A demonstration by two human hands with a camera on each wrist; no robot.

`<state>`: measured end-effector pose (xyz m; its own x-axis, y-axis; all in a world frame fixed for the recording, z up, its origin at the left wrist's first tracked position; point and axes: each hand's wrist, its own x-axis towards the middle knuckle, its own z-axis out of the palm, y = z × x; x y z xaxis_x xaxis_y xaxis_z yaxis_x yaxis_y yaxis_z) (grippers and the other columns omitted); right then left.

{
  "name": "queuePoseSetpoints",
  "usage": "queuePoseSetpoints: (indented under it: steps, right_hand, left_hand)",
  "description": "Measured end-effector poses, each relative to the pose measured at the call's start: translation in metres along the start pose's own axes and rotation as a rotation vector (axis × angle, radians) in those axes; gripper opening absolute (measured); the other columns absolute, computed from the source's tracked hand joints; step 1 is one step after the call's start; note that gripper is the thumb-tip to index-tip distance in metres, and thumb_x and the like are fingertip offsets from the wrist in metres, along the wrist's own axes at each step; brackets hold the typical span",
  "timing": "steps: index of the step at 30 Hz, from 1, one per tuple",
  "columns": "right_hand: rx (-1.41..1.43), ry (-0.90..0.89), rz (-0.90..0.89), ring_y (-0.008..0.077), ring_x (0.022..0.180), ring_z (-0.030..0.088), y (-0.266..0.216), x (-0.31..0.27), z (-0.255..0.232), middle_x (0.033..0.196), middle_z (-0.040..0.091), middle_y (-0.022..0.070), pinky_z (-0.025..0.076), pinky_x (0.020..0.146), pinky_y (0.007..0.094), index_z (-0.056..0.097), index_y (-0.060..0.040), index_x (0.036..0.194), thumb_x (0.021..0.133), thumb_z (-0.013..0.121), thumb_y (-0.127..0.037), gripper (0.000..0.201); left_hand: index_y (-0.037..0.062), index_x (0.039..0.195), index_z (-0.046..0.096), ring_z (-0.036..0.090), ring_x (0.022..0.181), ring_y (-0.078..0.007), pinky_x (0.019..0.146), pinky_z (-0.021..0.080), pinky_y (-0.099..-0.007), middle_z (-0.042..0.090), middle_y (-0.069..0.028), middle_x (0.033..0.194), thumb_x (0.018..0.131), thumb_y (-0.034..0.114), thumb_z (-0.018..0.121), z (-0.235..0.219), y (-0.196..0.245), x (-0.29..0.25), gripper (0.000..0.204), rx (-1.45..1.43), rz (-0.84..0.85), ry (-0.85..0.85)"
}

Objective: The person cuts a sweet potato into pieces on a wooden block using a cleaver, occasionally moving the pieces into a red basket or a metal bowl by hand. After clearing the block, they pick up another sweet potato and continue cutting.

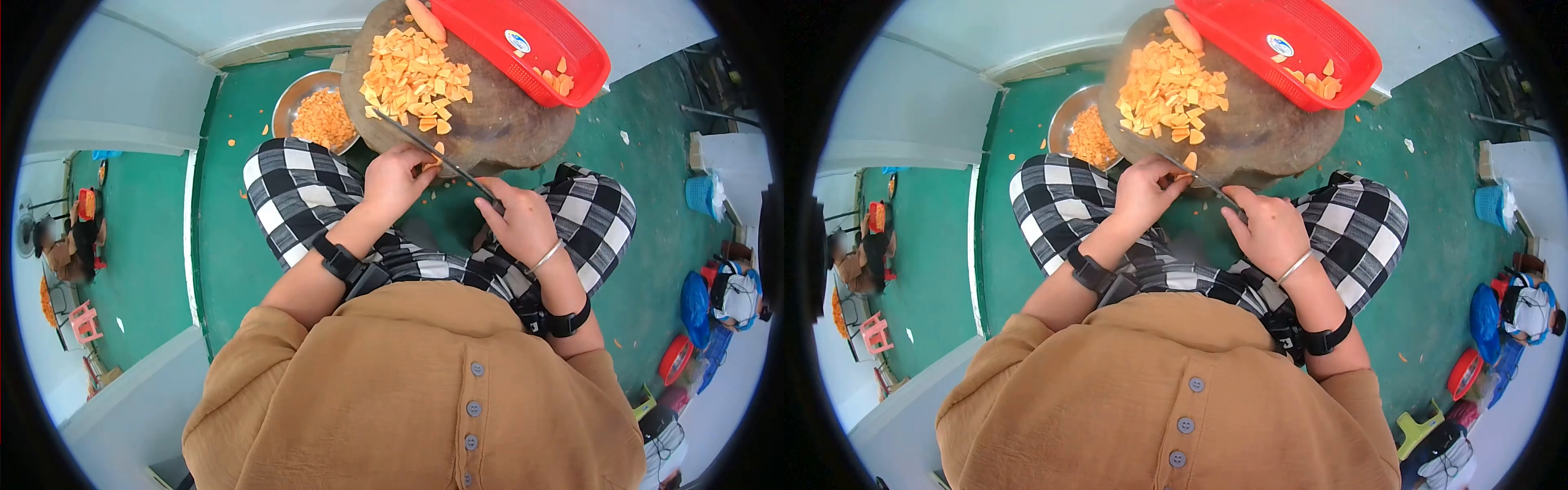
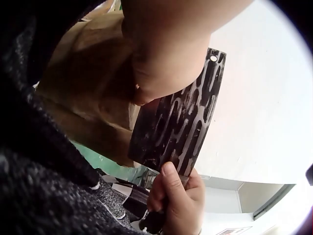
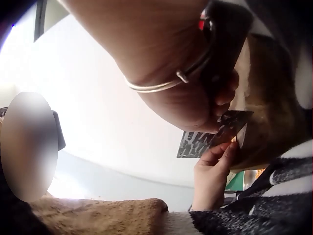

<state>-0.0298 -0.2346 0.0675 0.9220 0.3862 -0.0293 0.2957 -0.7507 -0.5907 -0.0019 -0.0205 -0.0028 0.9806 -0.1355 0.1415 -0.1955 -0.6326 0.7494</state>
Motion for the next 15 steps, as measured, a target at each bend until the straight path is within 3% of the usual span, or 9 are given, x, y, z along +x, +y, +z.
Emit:
queuePoseSetpoints:
  steps: [12, 15]
  right_hand:
    - [-0.127, -0.141, -0.015, 0.0371, 0.074, 0.064, 0.000, 0.018, -0.011, 0.077, 0.066, 0.0190, 0.051, 0.068, 0.0467, 0.062, -0.0044, 0.096, 0.085, 0.062, -0.019, 0.018]
    - [-0.184, -0.097, 0.004, 0.0372, 0.074, 0.064, -0.002, 0.020, 0.007, 0.075, 0.065, 0.0189, 0.051, 0.067, 0.0463, 0.061, -0.0033, 0.091, 0.085, 0.062, -0.020, 0.018]
  left_hand:
    - [0.0050, 0.084, 0.072, 0.065, 0.064, -0.0192, 0.059, 0.051, -0.0292, 0.065, -0.0097, 0.081, 0.074, 0.013, 0.076, -0.001, 0.008, -0.002, 0.014, -0.018, 0.003, -0.030]
    - [0.0034, 0.084, 0.072, 0.065, 0.064, -0.0196, 0.061, 0.052, -0.0293, 0.066, -0.0102, 0.082, 0.074, 0.012, 0.076, -0.004, 0.015, -0.003, 0.014, -0.010, -0.036, -0.045]
